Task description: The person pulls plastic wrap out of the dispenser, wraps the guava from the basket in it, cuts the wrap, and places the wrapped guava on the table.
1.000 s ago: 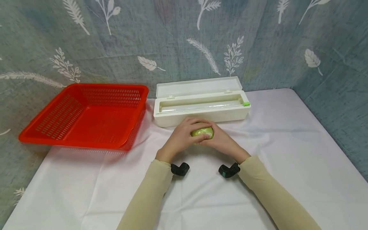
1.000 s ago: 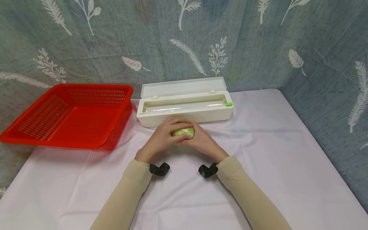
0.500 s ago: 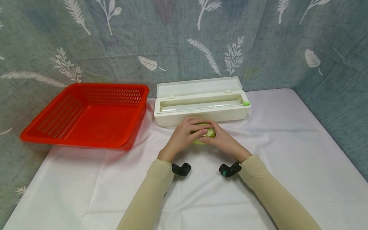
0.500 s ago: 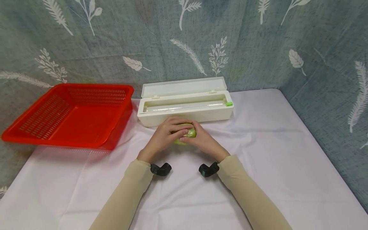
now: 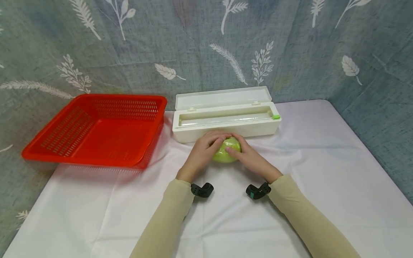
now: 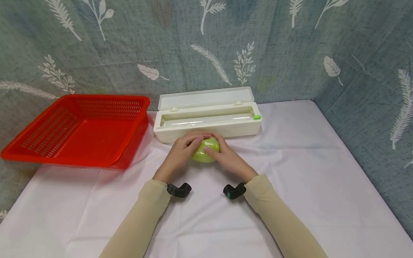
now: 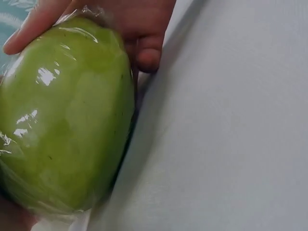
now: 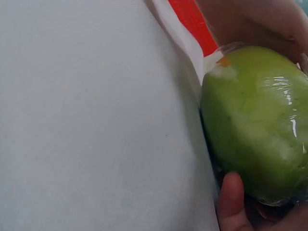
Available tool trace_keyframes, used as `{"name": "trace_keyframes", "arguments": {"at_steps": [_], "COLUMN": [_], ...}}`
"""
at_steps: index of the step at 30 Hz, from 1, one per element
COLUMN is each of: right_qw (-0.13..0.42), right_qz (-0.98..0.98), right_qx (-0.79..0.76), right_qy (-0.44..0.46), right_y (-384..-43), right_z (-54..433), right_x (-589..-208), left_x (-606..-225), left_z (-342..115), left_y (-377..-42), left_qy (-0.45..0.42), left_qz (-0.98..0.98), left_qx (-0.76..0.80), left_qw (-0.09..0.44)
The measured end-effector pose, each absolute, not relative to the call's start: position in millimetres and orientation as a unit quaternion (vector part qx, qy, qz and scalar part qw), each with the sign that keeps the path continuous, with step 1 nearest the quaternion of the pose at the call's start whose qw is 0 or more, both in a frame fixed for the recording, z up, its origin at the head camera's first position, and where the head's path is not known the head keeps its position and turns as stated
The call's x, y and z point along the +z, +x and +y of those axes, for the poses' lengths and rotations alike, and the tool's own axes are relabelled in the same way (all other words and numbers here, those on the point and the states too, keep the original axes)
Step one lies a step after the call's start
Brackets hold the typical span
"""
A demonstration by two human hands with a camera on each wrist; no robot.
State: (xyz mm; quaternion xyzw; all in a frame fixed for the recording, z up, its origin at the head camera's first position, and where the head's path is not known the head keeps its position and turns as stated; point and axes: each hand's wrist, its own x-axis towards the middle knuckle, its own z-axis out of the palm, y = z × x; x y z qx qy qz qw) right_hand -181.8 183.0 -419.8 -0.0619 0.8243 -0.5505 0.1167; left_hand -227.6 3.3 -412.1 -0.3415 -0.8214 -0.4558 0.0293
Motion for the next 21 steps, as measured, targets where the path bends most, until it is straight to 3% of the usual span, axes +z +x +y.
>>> {"name": "trace_keyframes", "arguments": {"at_steps": [5, 13, 16, 21], "right_qw": [0.113, 0.076, 0.059, 0.075], "right_qz": [0.829, 0.82, 0.82, 0.78], "right_qx": [-0.547, -0.567, -0.569, -0.619], "right_qy": [-0.041, -0.023, -0.023, -0.048], "right_y": [-179.6, -179.8, -179.2, -178.2], "right_z": [180.8, 177.9, 179.4, 183.3], "right_x": [-419.2, -416.3, -415.6, -416.3], "left_x": [-409.7, -404.8, -407.3, -412.4], "left_z": [2.2, 5.9, 4.9, 0.5], "left_y": [-228.4, -226.3, -226.9, -229.0], "left_qy": [-0.376, -0.407, -0.381, -0.326], "left_qz": [-0.836, -0.862, -0.859, -0.841], "left_qx": [-0.399, -0.3, -0.342, -0.425], "left_qw": [0.004, 0.025, -0.006, -0.068]}}
